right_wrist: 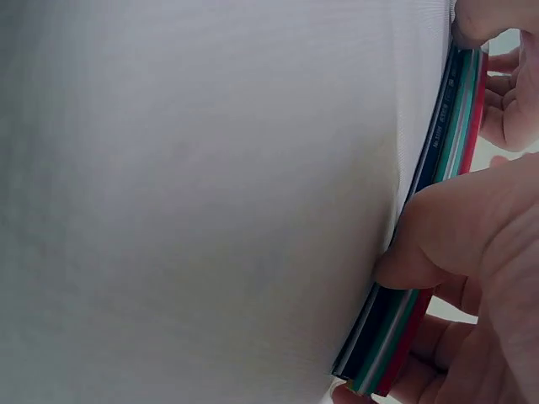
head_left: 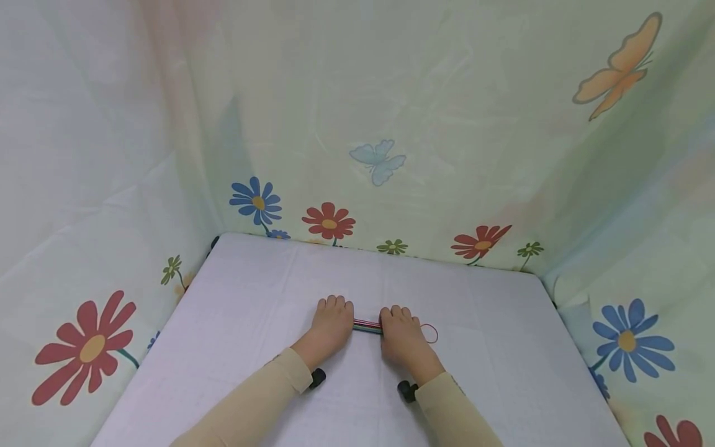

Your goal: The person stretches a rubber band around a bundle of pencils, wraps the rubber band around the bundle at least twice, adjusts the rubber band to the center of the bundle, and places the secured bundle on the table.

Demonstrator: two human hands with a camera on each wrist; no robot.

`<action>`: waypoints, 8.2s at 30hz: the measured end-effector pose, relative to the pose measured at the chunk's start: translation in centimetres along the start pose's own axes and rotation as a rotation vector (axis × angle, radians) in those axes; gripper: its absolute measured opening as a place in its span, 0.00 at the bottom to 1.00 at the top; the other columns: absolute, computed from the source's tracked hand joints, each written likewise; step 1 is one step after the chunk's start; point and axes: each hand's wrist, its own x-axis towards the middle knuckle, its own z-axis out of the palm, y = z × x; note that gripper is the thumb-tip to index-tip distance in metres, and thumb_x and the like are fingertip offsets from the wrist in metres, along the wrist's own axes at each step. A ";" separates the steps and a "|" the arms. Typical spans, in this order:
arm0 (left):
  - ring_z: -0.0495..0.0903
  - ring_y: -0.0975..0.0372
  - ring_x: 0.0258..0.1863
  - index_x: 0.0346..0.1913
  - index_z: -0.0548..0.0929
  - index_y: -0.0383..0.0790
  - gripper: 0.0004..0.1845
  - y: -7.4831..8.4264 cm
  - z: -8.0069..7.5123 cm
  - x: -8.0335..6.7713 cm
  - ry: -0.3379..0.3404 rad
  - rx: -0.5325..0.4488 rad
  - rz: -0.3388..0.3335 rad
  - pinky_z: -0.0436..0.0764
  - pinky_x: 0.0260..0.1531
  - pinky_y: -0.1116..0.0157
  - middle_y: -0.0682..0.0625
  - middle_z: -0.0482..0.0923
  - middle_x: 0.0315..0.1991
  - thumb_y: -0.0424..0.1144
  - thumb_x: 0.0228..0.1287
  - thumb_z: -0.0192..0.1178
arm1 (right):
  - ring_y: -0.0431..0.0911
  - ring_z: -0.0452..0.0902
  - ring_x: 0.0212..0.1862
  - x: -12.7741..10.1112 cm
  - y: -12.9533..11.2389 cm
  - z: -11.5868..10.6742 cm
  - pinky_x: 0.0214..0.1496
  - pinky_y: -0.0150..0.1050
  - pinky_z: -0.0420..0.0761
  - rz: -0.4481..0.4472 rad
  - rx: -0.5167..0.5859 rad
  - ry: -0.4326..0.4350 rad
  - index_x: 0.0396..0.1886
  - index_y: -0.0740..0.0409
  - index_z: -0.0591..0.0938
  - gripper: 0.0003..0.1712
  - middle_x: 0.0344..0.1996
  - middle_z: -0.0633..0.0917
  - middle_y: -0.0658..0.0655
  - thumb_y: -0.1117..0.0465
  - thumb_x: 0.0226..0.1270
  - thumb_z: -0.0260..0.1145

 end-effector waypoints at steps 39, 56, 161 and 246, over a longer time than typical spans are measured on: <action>0.73 0.54 0.46 0.50 0.79 0.39 0.10 0.9 1.3 -0.1 0.054 0.044 -0.040 0.73 0.50 0.55 0.45 0.79 0.43 0.43 0.79 0.61 | 0.55 0.69 0.45 -0.8 -0.3 1.3 0.46 0.54 0.75 -0.017 -0.086 0.087 0.51 0.61 0.73 0.07 0.43 0.78 0.61 0.63 0.82 0.55; 0.73 0.54 0.44 0.48 0.77 0.42 0.06 2.0 0.4 -0.5 0.173 0.052 -0.016 0.71 0.46 0.56 0.46 0.76 0.41 0.41 0.78 0.59 | 0.55 0.67 0.41 -1.1 -0.6 0.8 0.41 0.50 0.74 -0.030 -0.076 0.175 0.49 0.63 0.72 0.08 0.40 0.76 0.62 0.65 0.77 0.60; 0.68 0.56 0.38 0.40 0.73 0.40 0.11 1.0 -0.6 -2.0 0.134 0.032 -0.069 0.69 0.41 0.59 0.46 0.72 0.36 0.42 0.80 0.59 | 0.41 0.83 0.41 -5.9 9.3 -0.6 0.46 0.31 0.82 0.326 1.826 0.139 0.46 0.57 0.77 0.09 0.36 0.91 0.49 0.58 0.88 0.54; 0.66 0.57 0.35 0.38 0.71 0.42 0.13 1.7 -3.1 -2.7 0.191 0.030 -0.051 0.60 0.35 0.61 0.49 0.71 0.34 0.44 0.77 0.63 | 0.45 0.82 0.27 -3.8 4.5 -2.3 0.30 0.35 0.81 0.175 1.369 -0.083 0.67 0.58 0.78 0.26 0.33 0.92 0.53 0.62 0.72 0.75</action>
